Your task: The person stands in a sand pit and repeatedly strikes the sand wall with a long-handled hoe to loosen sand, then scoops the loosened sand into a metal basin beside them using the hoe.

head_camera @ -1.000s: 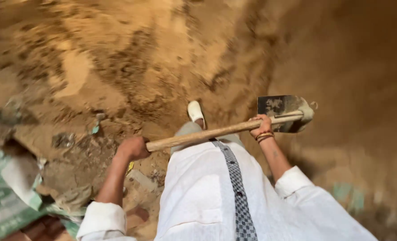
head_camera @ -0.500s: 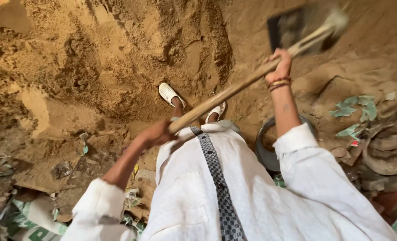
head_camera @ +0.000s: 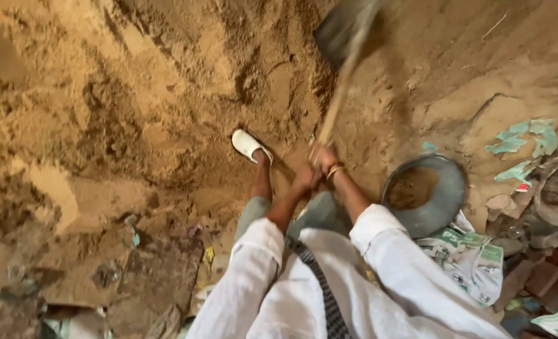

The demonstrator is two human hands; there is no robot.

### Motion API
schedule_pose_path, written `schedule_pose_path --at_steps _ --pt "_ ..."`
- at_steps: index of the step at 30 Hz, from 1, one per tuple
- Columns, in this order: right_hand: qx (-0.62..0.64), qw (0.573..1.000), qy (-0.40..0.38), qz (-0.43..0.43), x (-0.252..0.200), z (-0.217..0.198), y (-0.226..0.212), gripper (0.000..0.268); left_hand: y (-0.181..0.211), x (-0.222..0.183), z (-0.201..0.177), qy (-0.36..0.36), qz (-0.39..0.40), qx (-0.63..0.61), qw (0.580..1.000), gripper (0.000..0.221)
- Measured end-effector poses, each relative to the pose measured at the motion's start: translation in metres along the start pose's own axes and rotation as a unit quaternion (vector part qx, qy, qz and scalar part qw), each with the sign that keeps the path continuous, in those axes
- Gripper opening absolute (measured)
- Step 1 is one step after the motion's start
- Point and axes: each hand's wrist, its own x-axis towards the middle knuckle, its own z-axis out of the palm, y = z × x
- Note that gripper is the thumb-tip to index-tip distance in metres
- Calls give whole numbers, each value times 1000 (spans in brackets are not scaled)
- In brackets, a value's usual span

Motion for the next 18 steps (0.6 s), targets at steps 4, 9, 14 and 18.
schedule_pose_path --at_steps 4,9,14,18 --pt "-63 976 -108 178 -141 58 15 21 62 -75 -38 -36 -237 -100 966 21" --pt "-193 950 -3 246 -173 134 -6 23 63 -100 -52 -75 -596 -272 751 20" --pt "-280 925 36 254 -140 154 -28 32 88 -59 -88 -141 -553 -413 709 23" --pt "-304 907 -40 289 -133 155 -66 34 28 -45 1 -171 -522 -540 637 27"
